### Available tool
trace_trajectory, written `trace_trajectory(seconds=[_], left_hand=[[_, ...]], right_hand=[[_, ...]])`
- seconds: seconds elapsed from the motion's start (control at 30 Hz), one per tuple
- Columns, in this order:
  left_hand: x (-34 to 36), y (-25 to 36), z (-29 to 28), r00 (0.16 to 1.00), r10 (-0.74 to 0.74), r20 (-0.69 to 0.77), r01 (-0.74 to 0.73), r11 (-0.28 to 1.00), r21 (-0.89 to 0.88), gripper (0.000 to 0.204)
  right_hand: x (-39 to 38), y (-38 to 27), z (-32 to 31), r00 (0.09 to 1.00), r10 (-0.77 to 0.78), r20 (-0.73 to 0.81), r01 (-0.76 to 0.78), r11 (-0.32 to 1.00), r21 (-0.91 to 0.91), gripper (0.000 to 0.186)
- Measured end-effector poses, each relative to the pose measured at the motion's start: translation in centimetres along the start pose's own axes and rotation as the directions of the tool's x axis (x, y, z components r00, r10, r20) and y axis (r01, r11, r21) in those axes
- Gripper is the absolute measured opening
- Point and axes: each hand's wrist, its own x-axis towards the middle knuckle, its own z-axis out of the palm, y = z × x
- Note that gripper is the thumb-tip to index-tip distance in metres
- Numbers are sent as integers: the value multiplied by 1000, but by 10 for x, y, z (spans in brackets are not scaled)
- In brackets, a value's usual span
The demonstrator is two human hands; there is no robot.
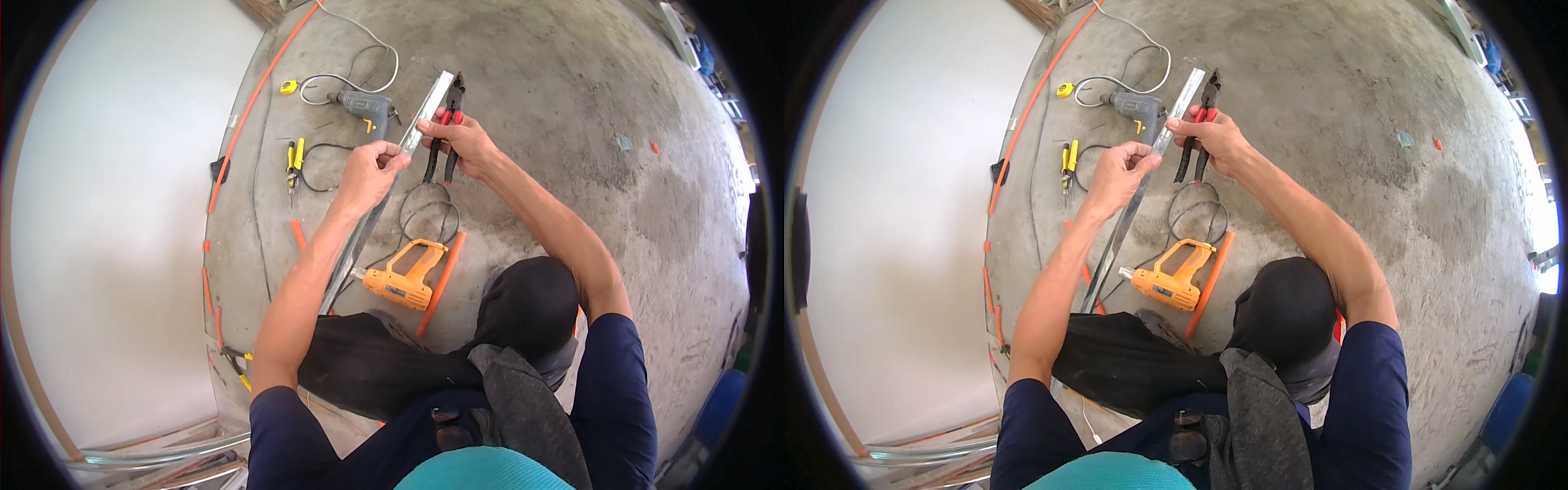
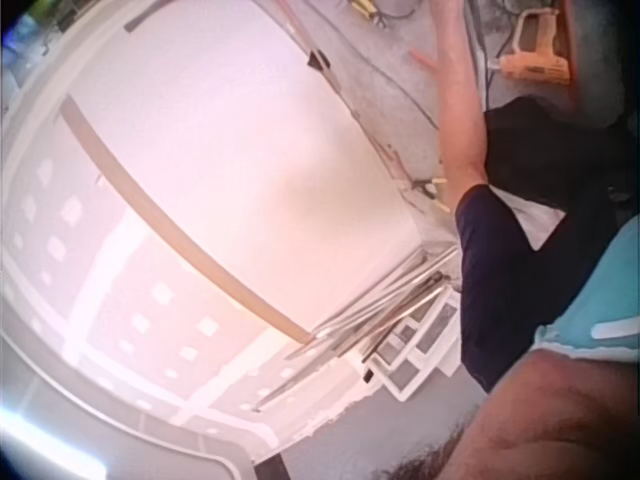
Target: The person uses snips to cut notches and sections out of a long metal stud, holding the stud by hand and manipulating the tool to make several precise cuts.
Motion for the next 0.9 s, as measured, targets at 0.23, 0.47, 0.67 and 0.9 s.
trace_trajectory(seconds=[0.23, 0.47, 0.67, 0.9], left_hand=[[-35, 3, 8, 994, 65, -87, -49, 983, 174, 19], [-61, -3, 7, 936, 321, -142, -232, 869, 437, 20], [-52, -25, -47, 984, -114, 139, 131, 984, -121, 83], [-66, -36, -39, 521, -197, 830, 764, 540, -352, 72]], right_hand=[[0, 0, -10, 948, -41, 316, 7, 994, 106, 49], [-7, -12, -10, 893, -79, 442, -1, 984, 179, 60], [-16, -22, -13, 803, -141, 580, -22, 964, 265, 66], [-16, -28, -26, 812, -82, 578, -101, 955, 277, 61]])
